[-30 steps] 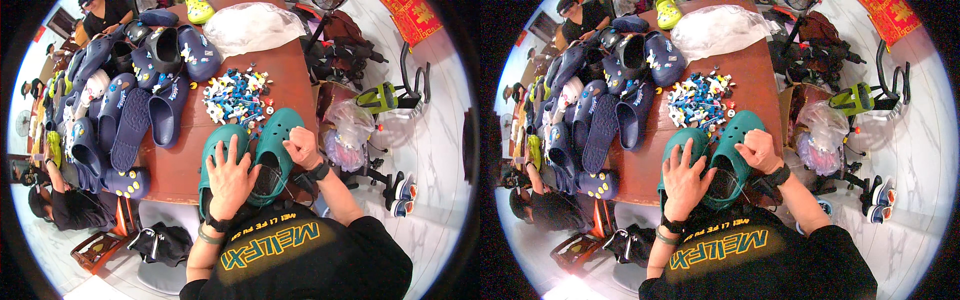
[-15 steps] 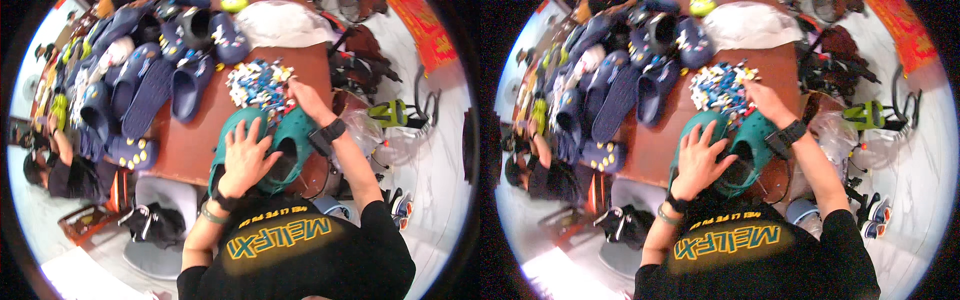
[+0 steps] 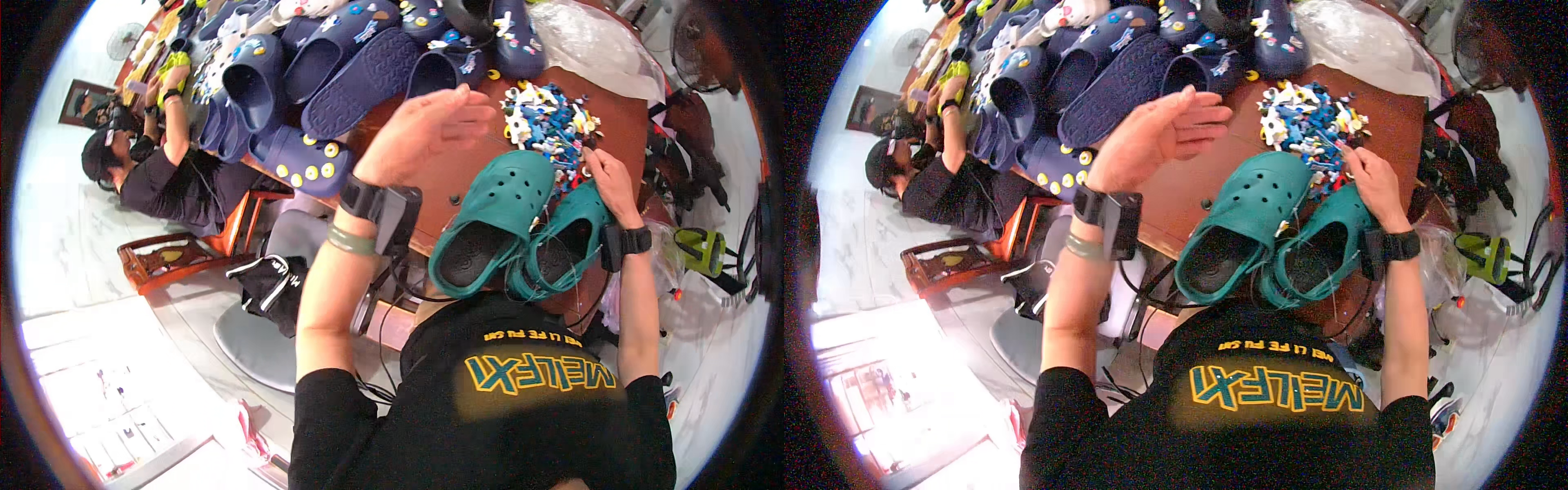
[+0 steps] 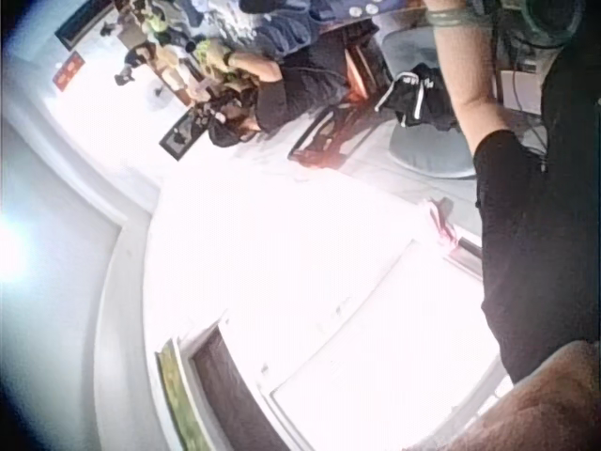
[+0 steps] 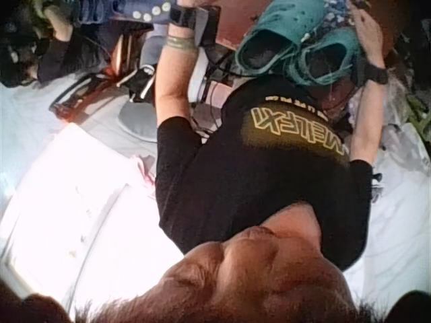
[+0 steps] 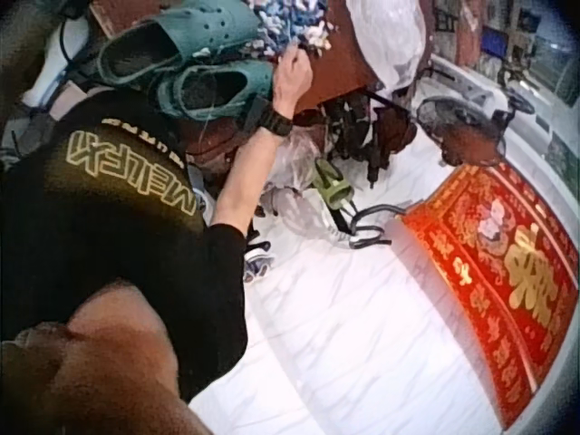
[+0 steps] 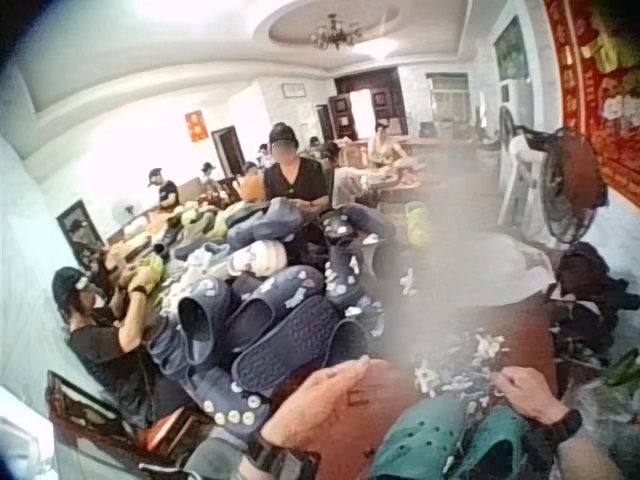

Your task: Applying decorative charms to the holes of foam clogs.

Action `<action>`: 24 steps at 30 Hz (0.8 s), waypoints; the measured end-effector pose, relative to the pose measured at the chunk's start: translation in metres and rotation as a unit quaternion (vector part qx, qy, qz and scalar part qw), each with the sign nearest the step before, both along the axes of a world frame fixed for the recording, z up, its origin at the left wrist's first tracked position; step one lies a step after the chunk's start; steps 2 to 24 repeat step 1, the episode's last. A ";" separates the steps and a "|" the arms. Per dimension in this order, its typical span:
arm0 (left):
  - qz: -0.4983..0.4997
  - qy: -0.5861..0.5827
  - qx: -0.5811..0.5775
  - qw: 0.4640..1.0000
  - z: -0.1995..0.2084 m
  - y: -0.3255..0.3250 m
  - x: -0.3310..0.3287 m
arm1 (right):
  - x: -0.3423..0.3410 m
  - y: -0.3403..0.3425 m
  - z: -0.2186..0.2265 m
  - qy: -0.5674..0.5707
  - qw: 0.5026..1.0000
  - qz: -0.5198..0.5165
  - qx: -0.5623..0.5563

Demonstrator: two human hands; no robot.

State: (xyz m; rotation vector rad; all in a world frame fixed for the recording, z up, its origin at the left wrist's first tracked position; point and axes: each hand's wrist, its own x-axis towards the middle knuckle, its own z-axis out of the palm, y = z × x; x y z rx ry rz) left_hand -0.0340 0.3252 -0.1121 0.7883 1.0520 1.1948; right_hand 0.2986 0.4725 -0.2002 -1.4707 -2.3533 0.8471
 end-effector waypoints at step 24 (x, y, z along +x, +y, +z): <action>-0.013 0.021 0.000 1.000 0.004 -0.002 -0.013 | 0.001 0.003 -0.004 0.020 1.000 0.000 -0.018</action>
